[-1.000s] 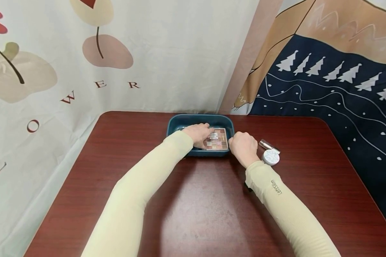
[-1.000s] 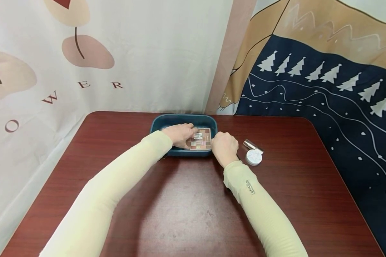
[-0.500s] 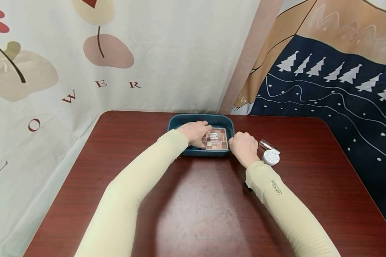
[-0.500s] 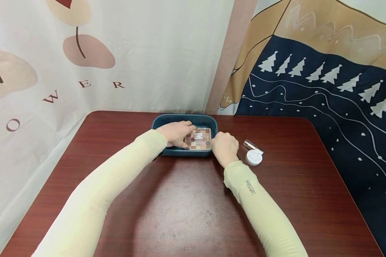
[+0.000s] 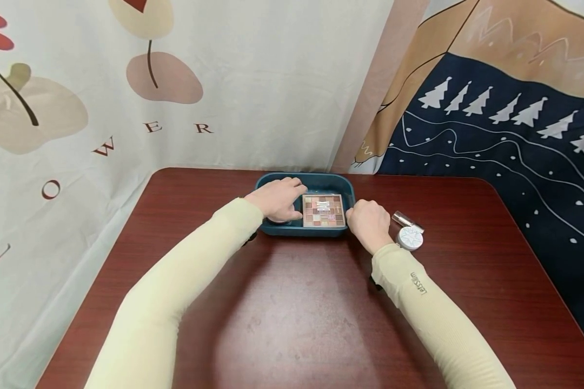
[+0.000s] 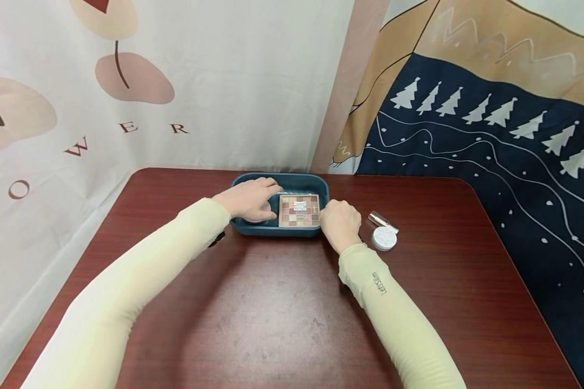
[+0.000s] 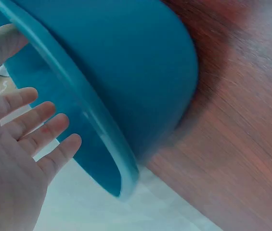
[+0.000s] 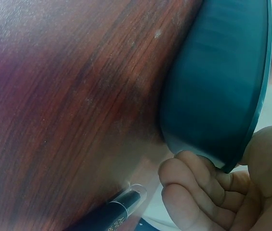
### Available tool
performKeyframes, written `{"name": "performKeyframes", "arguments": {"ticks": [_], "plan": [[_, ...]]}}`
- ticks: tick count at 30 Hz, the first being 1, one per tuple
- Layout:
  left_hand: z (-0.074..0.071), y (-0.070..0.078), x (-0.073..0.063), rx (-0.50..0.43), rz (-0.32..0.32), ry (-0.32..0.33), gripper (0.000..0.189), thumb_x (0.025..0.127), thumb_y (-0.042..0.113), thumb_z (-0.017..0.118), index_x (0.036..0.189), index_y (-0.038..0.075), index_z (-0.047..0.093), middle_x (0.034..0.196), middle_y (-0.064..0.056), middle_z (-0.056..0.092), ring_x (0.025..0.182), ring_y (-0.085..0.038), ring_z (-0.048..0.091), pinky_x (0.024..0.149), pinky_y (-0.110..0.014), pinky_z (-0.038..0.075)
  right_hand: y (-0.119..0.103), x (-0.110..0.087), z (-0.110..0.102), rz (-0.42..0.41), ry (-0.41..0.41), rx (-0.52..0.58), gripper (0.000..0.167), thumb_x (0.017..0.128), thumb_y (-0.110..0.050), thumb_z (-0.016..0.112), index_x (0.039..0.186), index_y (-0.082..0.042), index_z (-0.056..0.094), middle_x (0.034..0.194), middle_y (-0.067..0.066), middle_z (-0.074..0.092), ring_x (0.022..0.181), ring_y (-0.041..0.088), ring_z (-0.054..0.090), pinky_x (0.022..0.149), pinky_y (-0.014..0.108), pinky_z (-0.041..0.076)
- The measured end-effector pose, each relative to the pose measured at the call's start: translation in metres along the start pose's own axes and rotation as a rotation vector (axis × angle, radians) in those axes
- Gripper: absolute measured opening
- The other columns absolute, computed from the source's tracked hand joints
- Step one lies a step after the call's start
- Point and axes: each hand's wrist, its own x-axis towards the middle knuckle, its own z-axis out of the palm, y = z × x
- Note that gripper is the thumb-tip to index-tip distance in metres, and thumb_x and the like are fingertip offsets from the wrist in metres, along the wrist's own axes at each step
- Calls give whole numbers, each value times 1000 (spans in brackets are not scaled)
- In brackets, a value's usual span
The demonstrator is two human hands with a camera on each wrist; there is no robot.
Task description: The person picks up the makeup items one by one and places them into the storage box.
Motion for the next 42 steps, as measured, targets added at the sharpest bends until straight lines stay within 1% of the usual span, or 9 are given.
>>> {"name": "performKeyframes", "arguments": {"ticks": [3, 6, 11, 15, 19, 23, 28, 36, 42], "plan": [[0, -6, -6, -21, -8, 14, 72, 99, 44, 66, 155, 6, 42, 157, -15, 43, 146, -32, 40, 120, -44, 38, 0, 0, 0, 1, -1, -2, 35, 97, -20, 55, 67, -4, 65, 72, 19, 66, 67, 37, 65, 57, 48, 56], [0, -12, -12, -43, 4, 46, 70, 98, 41, 66, 153, 4, 45, 155, -15, 46, 143, -32, 42, 118, -44, 39, 0, 0, 0, 6, -9, -3, 36, 97, -20, 55, 66, -4, 65, 72, 18, 66, 67, 37, 65, 57, 47, 56], [3, -20, -22, -42, 18, 90, 67, 97, 39, 64, 150, 2, 49, 151, -15, 49, 139, -32, 45, 117, -46, 40, 0, 1, -1, 15, -19, -3, 35, 97, -20, 55, 66, -5, 65, 71, 17, 65, 68, 36, 65, 58, 47, 56], [5, -26, -31, -45, 20, 123, 65, 97, 38, 67, 148, 1, 51, 148, -16, 52, 137, -32, 47, 115, -47, 42, 0, 1, 0, 18, -23, -3, 35, 97, -20, 56, 67, -5, 65, 73, 17, 66, 69, 36, 65, 59, 47, 56], [6, -30, -39, -70, 12, 141, 65, 96, 37, 69, 147, 1, 52, 147, -17, 52, 135, -33, 48, 115, -47, 43, 0, 0, 1, 5, 0, -7, 33, 95, -19, 56, 67, -4, 65, 76, 20, 68, 70, 39, 66, 59, 49, 57], [7, -35, -46, -95, 24, 167, 65, 95, 36, 71, 145, -1, 53, 146, -18, 53, 133, -34, 50, 113, -48, 45, 1, -1, 2, -13, 30, -13, 31, 92, -17, 57, 67, -2, 66, 79, 25, 69, 71, 42, 68, 58, 52, 57], [9, -41, -54, -104, 34, 200, 64, 95, 36, 71, 144, -2, 54, 144, -18, 54, 132, -35, 50, 112, -50, 44, 0, 0, 2, 3, 13, -21, 33, 94, -18, 56, 68, -2, 66, 78, 23, 69, 70, 40, 67, 57, 50, 56], [12, -46, -62, -140, -23, 193, 68, 95, 41, 71, 146, 1, 53, 146, -17, 53, 134, -34, 48, 116, -50, 42, 0, 0, 3, 4, -6, -17, 34, 96, -19, 55, 68, -3, 66, 75, 21, 67, 68, 38, 66, 55, 48, 55], [20, -52, -68, -174, -51, 229, 69, 94, 43, 72, 146, 3, 53, 145, -16, 53, 133, -32, 49, 115, -50, 44, 0, 0, 2, 0, 1, -15, 35, 96, -19, 55, 67, -3, 65, 75, 21, 67, 68, 38, 66, 55, 49, 55]]}}
